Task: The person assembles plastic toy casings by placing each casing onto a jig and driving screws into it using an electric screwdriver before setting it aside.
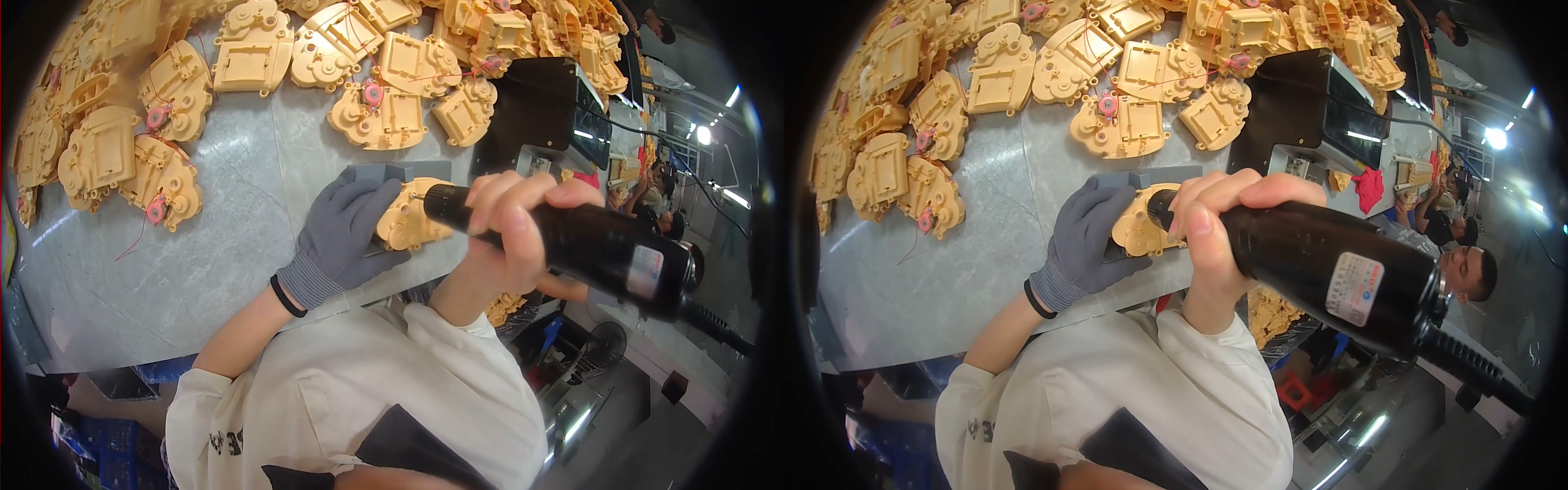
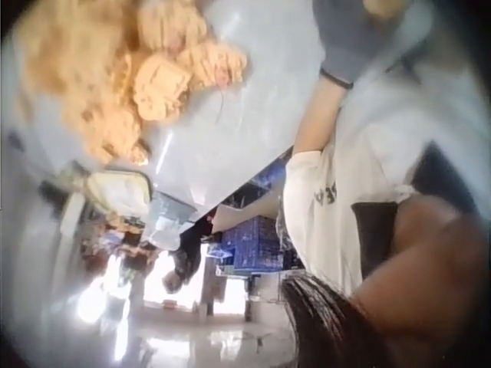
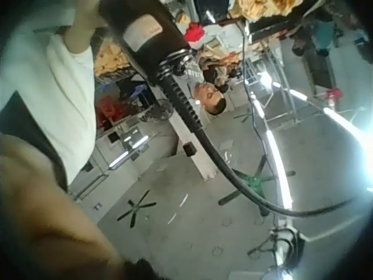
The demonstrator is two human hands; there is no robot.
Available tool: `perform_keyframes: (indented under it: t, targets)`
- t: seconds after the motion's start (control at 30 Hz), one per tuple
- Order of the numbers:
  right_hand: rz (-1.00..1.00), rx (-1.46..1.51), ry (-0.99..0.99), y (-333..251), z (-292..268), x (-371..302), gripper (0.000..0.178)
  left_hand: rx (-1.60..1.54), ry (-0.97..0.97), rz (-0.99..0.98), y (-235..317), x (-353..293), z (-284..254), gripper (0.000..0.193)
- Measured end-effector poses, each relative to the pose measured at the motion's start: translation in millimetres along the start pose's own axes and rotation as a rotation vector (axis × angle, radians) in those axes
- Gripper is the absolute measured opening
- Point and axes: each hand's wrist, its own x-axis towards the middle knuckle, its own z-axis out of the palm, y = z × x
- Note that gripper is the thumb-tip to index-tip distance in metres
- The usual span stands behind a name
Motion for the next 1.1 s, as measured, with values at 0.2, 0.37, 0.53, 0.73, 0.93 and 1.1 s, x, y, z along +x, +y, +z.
perform_keyframes:
  t: [0.2, 0.37, 0.53, 0.73, 0.93, 1.1]
  targets:
    - [-0.033, 0.1, -0.01, 7.2, -4.3, 8.2, 0.047, -0.06, 0.033, -0.032, 2.0, 0.6, 2.4, 0.079]
    - [-0.226, 0.001, -0.069, 0.4, -8.9, -17.4, 0.057, -0.141, -0.002, -0.378, 18.0, 23.2, 3.1, 0.063]
    - [-0.265, -0.095, -0.182, 5.9, -9.5, -28.1, 0.052, -0.026, 0.091, -0.385, 15.9, 25.6, 10.1, 0.059]
    - [-0.252, -0.187, -0.181, 7.3, -5.9, -18.6, 0.044, -0.11, 0.084, -0.398, 16.2, 30.7, 5.3, 0.06]
    - [-0.203, -0.156, -0.119, 14.0, -7.9, -10.8, 0.04, -0.114, 0.095, -0.312, 5.2, 24.3, 9.6, 0.067]
    - [-0.251, -0.128, -0.057, 16.9, -8.1, -13.1, 0.041, -0.105, 0.06, -0.259, 7.6, 26.4, 5.8, 0.068]
